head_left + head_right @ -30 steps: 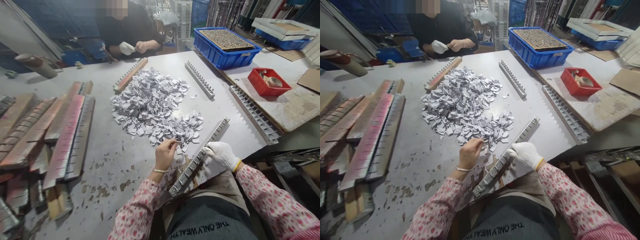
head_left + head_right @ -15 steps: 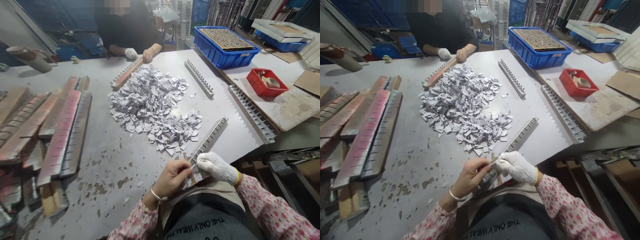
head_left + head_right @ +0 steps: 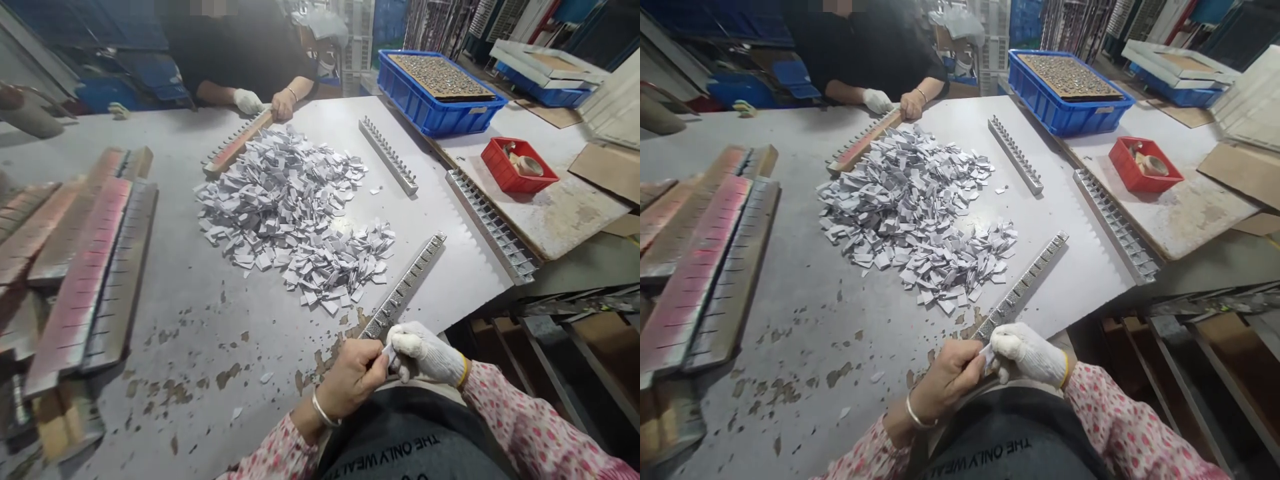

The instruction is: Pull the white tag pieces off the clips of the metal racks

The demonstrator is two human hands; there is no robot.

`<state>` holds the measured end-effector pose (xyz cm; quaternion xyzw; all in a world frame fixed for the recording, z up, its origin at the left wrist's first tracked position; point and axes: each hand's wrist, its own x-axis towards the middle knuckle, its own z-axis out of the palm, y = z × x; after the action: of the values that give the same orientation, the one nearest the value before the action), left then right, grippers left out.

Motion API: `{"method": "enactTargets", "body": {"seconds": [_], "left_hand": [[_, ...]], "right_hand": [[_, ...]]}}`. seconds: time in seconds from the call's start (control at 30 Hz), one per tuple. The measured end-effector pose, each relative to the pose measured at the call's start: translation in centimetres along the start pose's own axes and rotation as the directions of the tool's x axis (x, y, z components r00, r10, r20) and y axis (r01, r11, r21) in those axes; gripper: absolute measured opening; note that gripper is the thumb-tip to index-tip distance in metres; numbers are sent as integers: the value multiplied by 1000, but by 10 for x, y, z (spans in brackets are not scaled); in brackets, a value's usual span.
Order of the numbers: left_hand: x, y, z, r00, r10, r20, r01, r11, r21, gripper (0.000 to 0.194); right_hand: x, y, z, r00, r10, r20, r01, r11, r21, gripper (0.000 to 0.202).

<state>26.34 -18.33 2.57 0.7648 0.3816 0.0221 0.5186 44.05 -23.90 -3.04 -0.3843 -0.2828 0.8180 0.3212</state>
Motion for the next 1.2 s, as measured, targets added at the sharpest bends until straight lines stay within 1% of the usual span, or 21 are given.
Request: {"method": "enactTargets", "body": {"seconds": [0.03,0.07,0.1,0.13,0.17,0.2,0.23,0.27,0.3,0.33,0.37,0.43,0.5,0.67,0.8,0.87,0.97,1.03,1.07,1.13,1.2], "left_hand": [[1,-1,1,1000,-12,-11,12,1000,20,35],[2,-4,2,999,-22,-35,24,998,53,32],[2,-8,4,997,-31,-66,37,995,89,28],[3,-12,4,996,-40,-85,50,992,119,25],[4,-17,5,996,-50,-75,60,988,140,29],[4,-22,6,997,-62,-41,68,985,159,37],[4,-27,7,997,-76,0,75,981,179,46],[4,-30,7,995,-92,38,83,976,201,51],[4,-33,8,992,-105,67,88,971,222,54],[4,-35,9,990,-113,84,89,966,241,56],[3,-36,10,989,-118,85,93,962,258,56],[3,-36,12,989,-129,75,103,952,288,57],[3,-36,15,989,-135,63,109,944,312,59],[3,-38,16,989,-141,53,118,943,311,61],[4,-34,11,986,-152,72,131,961,244,61],[4,-31,9,986,-155,68,138,968,208,60],[2,-33,7,986,-149,76,137,981,140,57],[2,-42,2,985,-147,94,136,985,107,53],[4,-49,-3,986,-151,76,141,983,118,49],[12,-65,-14,985,-162,-50,169,963,209,40],[23,-81,-27,962,-164,-216,235,902,361,35]], "right_hand": [[2,1,-4,1000,-9,-29,8,1000,-24,40],[4,1,-12,996,-40,-81,31,994,-102,41],[6,0,-21,984,-87,-153,51,973,-224,42],[10,-1,-32,963,-143,-229,49,926,-374,43],[13,-2,-44,933,-205,-295,17,846,-534,44],[17,-2,-55,900,-267,-343,-42,731,-681,44],[21,-2,-65,874,-317,-368,-122,591,-798,45],[25,-2,-73,861,-347,-372,-202,437,-876,45],[28,-1,-78,861,-357,-362,-266,290,-919,45],[31,0,-80,869,-351,-349,-308,169,-936,45],[33,0,-80,879,-332,-342,-334,81,-939,45],[36,-2,-75,899,-281,-336,-353,-9,-936,46],[38,-8,-68,907,-238,-347,-366,-41,-930,44],[48,-32,-57,915,-74,-397,-401,-56,-914,40],[63,-50,-49,925,118,-361,-351,-101,-931,33],[68,-58,-43,921,177,-348,-332,-114,-936,28],[65,-63,-39,928,151,-341,-327,-110,-939,29],[60,-58,-42,944,96,-316,-307,-103,-946,32],[58,-53,-45,952,65,-301,-293,-100,-951,34],[56,-42,-53,961,15,-277,-275,-95,-957,37],[55,-31,-61,965,-17,-260,-261,-79,-962,39]]}}
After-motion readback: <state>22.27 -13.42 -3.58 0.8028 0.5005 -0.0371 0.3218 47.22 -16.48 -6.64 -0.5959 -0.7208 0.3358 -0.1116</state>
